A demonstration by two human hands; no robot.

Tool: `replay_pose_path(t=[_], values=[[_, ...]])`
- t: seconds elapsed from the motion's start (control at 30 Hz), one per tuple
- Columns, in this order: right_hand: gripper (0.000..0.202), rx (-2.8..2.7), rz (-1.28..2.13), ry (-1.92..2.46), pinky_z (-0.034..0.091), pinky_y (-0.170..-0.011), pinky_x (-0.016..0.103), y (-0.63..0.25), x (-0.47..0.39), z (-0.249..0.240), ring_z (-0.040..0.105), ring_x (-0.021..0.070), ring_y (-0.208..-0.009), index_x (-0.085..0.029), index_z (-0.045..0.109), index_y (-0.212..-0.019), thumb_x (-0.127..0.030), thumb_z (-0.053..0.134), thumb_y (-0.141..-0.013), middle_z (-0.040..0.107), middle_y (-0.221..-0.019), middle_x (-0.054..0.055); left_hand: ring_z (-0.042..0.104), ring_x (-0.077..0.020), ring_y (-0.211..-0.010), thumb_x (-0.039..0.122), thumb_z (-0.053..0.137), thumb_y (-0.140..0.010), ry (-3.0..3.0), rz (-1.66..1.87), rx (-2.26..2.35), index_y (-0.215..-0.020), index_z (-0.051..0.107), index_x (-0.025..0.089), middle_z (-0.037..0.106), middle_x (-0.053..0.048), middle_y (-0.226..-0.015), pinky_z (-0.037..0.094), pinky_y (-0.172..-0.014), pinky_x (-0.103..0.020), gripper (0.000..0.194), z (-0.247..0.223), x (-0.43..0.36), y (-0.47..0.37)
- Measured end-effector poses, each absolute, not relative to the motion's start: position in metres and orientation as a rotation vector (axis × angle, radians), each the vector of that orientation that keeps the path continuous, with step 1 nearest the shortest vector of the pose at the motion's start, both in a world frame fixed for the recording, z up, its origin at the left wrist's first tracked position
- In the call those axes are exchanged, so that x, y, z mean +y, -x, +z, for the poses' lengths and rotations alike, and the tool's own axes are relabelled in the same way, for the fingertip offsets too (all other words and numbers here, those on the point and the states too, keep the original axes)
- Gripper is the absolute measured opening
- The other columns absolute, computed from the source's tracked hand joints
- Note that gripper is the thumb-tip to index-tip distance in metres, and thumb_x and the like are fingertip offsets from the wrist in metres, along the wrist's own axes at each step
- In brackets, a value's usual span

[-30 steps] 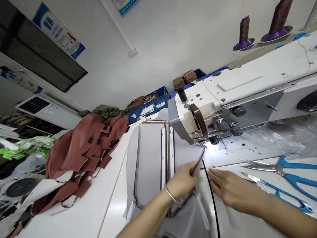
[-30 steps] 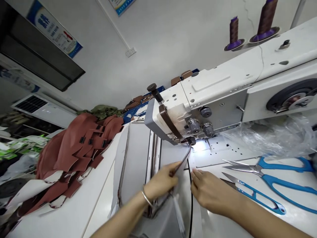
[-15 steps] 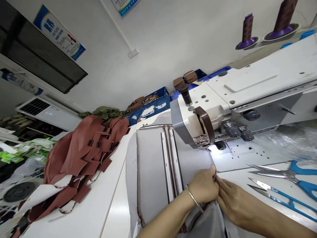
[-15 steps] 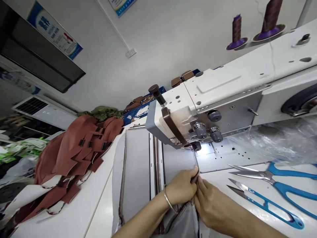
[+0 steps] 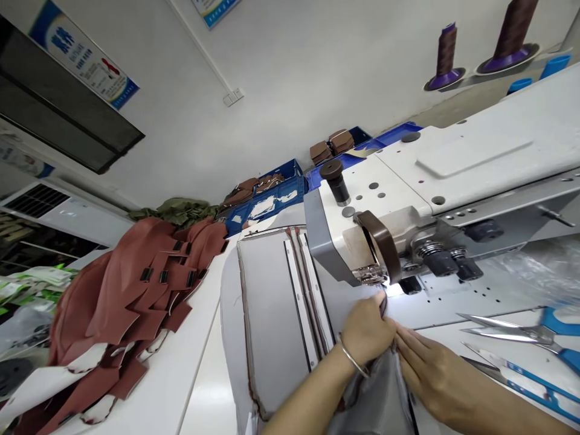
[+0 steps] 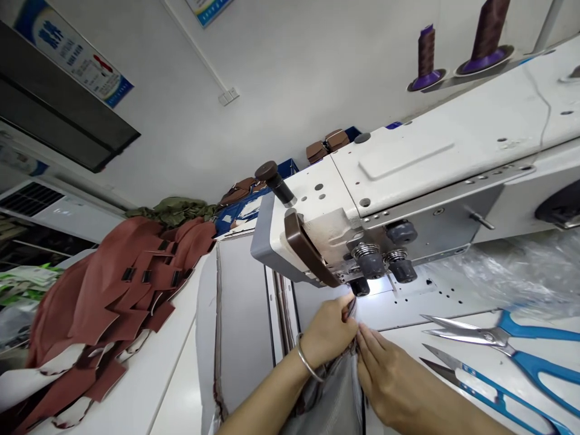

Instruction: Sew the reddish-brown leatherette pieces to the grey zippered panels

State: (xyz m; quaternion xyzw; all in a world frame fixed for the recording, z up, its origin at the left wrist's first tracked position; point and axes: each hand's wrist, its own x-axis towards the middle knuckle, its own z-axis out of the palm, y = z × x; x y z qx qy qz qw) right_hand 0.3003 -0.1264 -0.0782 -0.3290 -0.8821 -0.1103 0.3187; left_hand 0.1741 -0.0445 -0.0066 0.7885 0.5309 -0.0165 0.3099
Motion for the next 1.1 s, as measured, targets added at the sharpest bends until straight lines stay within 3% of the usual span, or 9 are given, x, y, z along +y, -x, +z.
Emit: replay_pose_path(t=[0.23, 0.33, 0.67, 0.87, 1.1], values=[[0.034, -2.309, -0.235, 0.890, 0.049, -0.091, 0.048, -0.299, -0.127, -0.077, 0.059, 0.0332, -0.102, -0.004, 0.068, -0.093, -0.003, 0.040, -0.075, 0.065, -0.098, 0.023, 0.055, -0.0180, -0.087, 0.015, 0.038, -0.086, -2.005, 0.152, 1.531, -0.094, 0.065, 0.016, 0.059, -0.007, -0.089, 0.042, -0.085, -0.030, 0.029, -0.015, -0.070, -0.176], [0.034, -2.261, -0.243, 0.922, 0.050, -0.090, 0.047, -0.298, -0.128, -0.078, 0.059, 0.0339, -0.104, -0.004, 0.068, -0.092, -0.003, 0.039, -0.074, 0.066, -0.099, 0.022, 0.054, -0.0180, -0.085, 0.017, 0.036, -0.089, -2.055, 0.147, 1.491, -0.086, 0.066, 0.015, 0.057, -0.008, -0.086, 0.044, -0.084, -0.031, 0.030, -0.015, -0.074, -0.173], [0.030, -2.249, -0.337, 0.960, 0.053, -0.087, 0.046, -0.298, -0.120, -0.080, 0.059, 0.0375, -0.103, -0.002, 0.066, -0.092, -0.004, 0.042, -0.073, 0.063, -0.103, 0.026, 0.055, -0.0211, -0.090, 0.013, 0.039, -0.089, -2.165, 0.069, 1.446, -0.101, 0.066, 0.015, 0.059, -0.010, -0.092, 0.044, -0.086, -0.034, 0.030, -0.018, -0.056, -0.169], [0.028, -2.291, -0.348, 0.964, 0.050, -0.091, 0.050, -0.298, -0.112, -0.095, 0.054, 0.0407, -0.109, 0.001, 0.064, -0.095, -0.008, 0.046, -0.076, 0.060, -0.110, 0.028, 0.056, -0.0217, -0.083, 0.014, 0.041, -0.088, -2.258, -0.057, 1.464, -0.079, 0.066, 0.016, 0.062, -0.010, -0.082, 0.043, -0.077, -0.032, 0.027, -0.014, -0.041, -0.173], [0.036, -2.293, -0.309, 1.058, 0.051, -0.091, 0.050, -0.295, -0.102, -0.102, 0.052, 0.0381, -0.113, 0.002, 0.064, -0.103, -0.010, 0.042, -0.076, 0.059, -0.115, 0.025, 0.059, -0.0219, -0.081, 0.018, 0.038, -0.092, -2.381, -0.003, 1.412, -0.084, 0.065, 0.017, 0.066, -0.010, -0.085, 0.043, -0.078, -0.034, 0.028, -0.027, -0.028, -0.171]])
